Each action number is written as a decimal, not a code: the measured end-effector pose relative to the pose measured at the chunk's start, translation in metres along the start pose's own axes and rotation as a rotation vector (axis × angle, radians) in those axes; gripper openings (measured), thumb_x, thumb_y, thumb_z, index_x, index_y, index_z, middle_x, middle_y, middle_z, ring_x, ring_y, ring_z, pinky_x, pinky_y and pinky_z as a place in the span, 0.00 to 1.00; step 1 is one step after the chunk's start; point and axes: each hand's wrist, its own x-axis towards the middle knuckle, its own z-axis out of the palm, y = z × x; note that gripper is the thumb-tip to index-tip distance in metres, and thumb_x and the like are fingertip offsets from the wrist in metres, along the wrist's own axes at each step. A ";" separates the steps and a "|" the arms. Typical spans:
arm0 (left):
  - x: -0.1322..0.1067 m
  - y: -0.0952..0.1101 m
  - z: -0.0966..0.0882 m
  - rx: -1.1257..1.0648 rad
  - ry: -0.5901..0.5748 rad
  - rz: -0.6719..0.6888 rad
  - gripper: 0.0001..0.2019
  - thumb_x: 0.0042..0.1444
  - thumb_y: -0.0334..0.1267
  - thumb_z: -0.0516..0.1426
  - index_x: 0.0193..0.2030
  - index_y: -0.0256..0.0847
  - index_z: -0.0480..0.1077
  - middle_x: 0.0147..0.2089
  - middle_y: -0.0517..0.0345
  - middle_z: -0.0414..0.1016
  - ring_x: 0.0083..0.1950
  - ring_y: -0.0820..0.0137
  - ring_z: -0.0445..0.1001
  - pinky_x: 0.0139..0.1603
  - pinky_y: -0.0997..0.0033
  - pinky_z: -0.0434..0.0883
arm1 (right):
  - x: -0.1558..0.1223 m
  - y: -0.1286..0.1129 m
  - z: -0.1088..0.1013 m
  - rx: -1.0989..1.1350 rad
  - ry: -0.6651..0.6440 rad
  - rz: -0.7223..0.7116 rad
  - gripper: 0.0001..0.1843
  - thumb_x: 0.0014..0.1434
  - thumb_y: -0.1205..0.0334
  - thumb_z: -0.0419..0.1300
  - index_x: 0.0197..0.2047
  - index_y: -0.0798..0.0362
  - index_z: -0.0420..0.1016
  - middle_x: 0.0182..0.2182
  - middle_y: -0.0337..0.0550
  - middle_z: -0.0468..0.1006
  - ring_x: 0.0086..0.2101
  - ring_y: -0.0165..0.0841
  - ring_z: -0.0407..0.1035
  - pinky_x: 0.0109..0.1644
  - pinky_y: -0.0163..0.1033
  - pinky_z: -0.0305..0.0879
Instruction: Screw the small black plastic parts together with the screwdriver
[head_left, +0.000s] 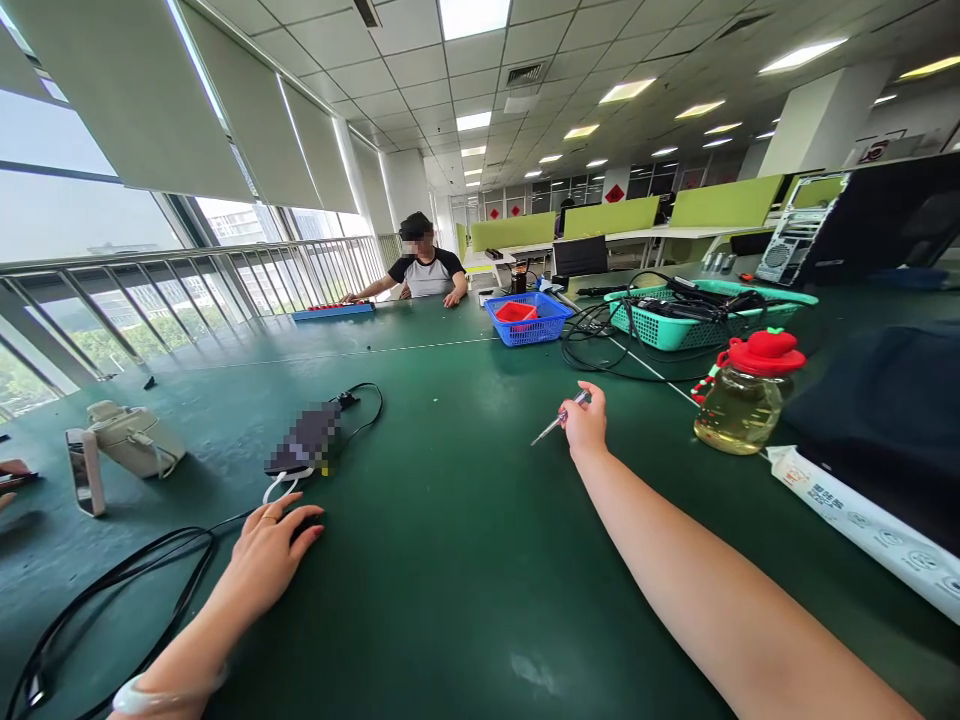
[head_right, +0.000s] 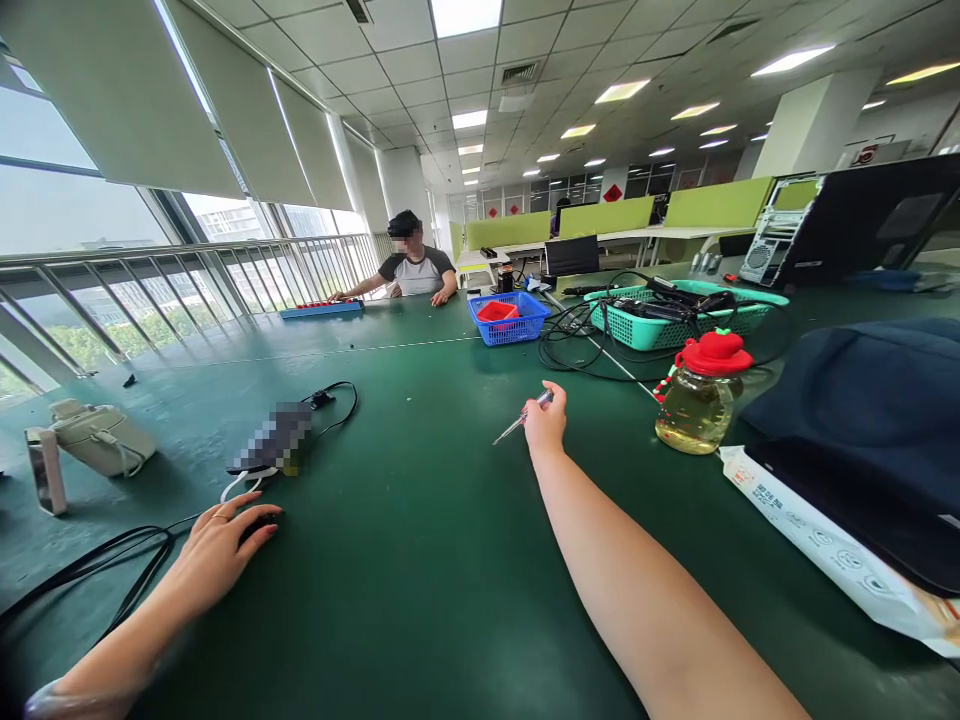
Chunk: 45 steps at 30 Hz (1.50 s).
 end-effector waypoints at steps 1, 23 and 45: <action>0.003 -0.005 -0.002 -0.007 0.008 -0.005 0.21 0.56 0.51 0.51 0.47 0.45 0.78 0.60 0.45 0.72 0.62 0.48 0.67 0.63 0.45 0.63 | 0.000 0.000 0.000 -0.001 -0.001 0.002 0.30 0.40 0.66 0.55 0.51 0.46 0.64 0.20 0.27 0.68 0.19 0.29 0.63 0.21 0.33 0.59; 0.002 0.001 -0.015 -0.307 0.298 -0.271 0.21 0.51 0.56 0.53 0.41 0.46 0.78 0.45 0.49 0.73 0.39 0.60 0.73 0.41 0.61 0.72 | -0.003 -0.003 0.000 -0.004 -0.059 0.008 0.32 0.40 0.62 0.57 0.52 0.47 0.64 0.20 0.27 0.68 0.19 0.28 0.62 0.22 0.33 0.59; 0.003 -0.005 -0.010 -1.057 0.252 -0.365 0.30 0.47 0.51 0.60 0.58 0.43 0.70 0.63 0.51 0.68 0.62 0.56 0.70 0.66 0.57 0.66 | -0.001 0.000 -0.001 -0.025 -0.076 0.010 0.33 0.40 0.60 0.58 0.53 0.48 0.63 0.21 0.27 0.67 0.19 0.27 0.61 0.23 0.32 0.59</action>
